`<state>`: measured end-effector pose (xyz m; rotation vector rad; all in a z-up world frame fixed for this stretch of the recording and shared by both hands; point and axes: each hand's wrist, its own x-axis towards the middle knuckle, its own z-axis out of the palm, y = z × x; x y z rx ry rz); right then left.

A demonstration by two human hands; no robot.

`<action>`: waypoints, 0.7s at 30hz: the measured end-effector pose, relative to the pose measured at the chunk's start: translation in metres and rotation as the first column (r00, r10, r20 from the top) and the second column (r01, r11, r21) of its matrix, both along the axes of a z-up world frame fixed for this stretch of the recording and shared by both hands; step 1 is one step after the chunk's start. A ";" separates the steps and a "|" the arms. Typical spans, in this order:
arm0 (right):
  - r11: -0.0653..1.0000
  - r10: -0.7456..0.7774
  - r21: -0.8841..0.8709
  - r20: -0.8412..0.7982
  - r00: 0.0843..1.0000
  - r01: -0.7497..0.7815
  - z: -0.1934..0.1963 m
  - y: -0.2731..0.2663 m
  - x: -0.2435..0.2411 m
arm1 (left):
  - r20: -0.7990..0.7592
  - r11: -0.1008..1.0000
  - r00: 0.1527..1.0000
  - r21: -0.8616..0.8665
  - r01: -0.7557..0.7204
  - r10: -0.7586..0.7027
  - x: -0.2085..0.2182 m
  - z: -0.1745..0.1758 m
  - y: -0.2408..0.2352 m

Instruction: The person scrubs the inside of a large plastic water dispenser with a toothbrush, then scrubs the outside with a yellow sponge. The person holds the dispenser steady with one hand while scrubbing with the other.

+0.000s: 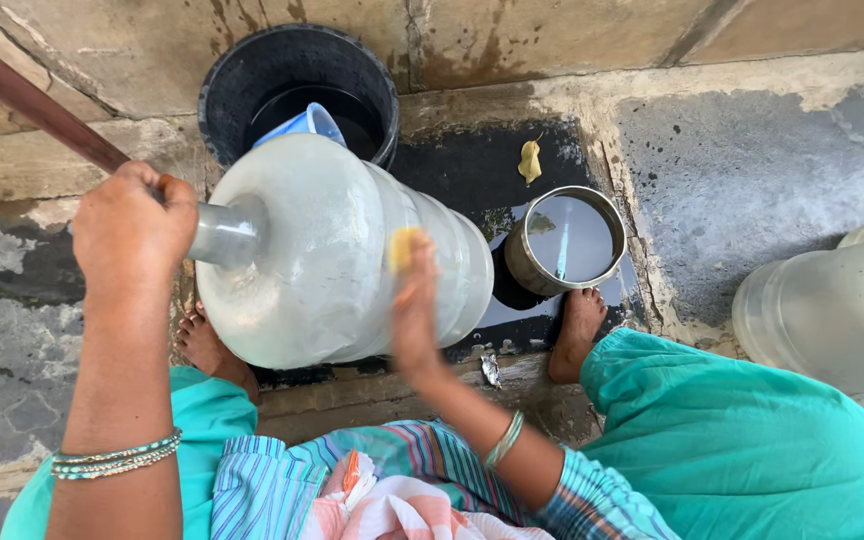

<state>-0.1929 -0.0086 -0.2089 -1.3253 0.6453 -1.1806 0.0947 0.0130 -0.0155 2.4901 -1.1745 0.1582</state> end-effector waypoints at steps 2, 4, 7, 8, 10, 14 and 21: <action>0.958 -0.085 -0.285 -0.263 0.961 0.006 0.021 0.031 0.008 | 0.004 0.999 0.999 -0.025 0.032 -0.032 0.001 0.000 0.005; 0.906 -0.223 -0.422 -0.384 0.896 0.044 0.017 0.036 0.001 | 0.007 0.998 0.998 -0.030 0.057 -0.057 0.004 -0.001 0.009; 0.891 -0.435 -0.350 -0.468 0.769 0.290 -0.030 -0.010 -0.020 | -0.003 0.997 0.997 -0.021 0.072 -0.072 0.008 -0.003 0.010; 0.871 -0.489 -0.266 -0.540 0.685 0.413 -0.049 -0.030 -0.031 | -0.009 0.997 0.997 -0.019 0.073 -0.073 0.009 -0.002 0.010; 0.821 -0.285 0.122 -0.758 0.586 0.557 -0.084 -0.074 -0.063 | -0.005 0.996 0.997 -0.030 0.079 -0.079 0.009 0.001 0.009; 0.506 -0.001 0.851 -0.159 0.987 0.137 -0.125 -0.108 -0.122 | -0.076 0.999 0.996 0.021 0.050 -0.048 -0.001 0.011 0.010; 0.593 0.081 0.804 -0.111 0.990 0.042 -0.116 -0.160 -0.135 | -0.590 0.976 0.790 0.216 -0.042 0.165 -0.004 0.044 0.011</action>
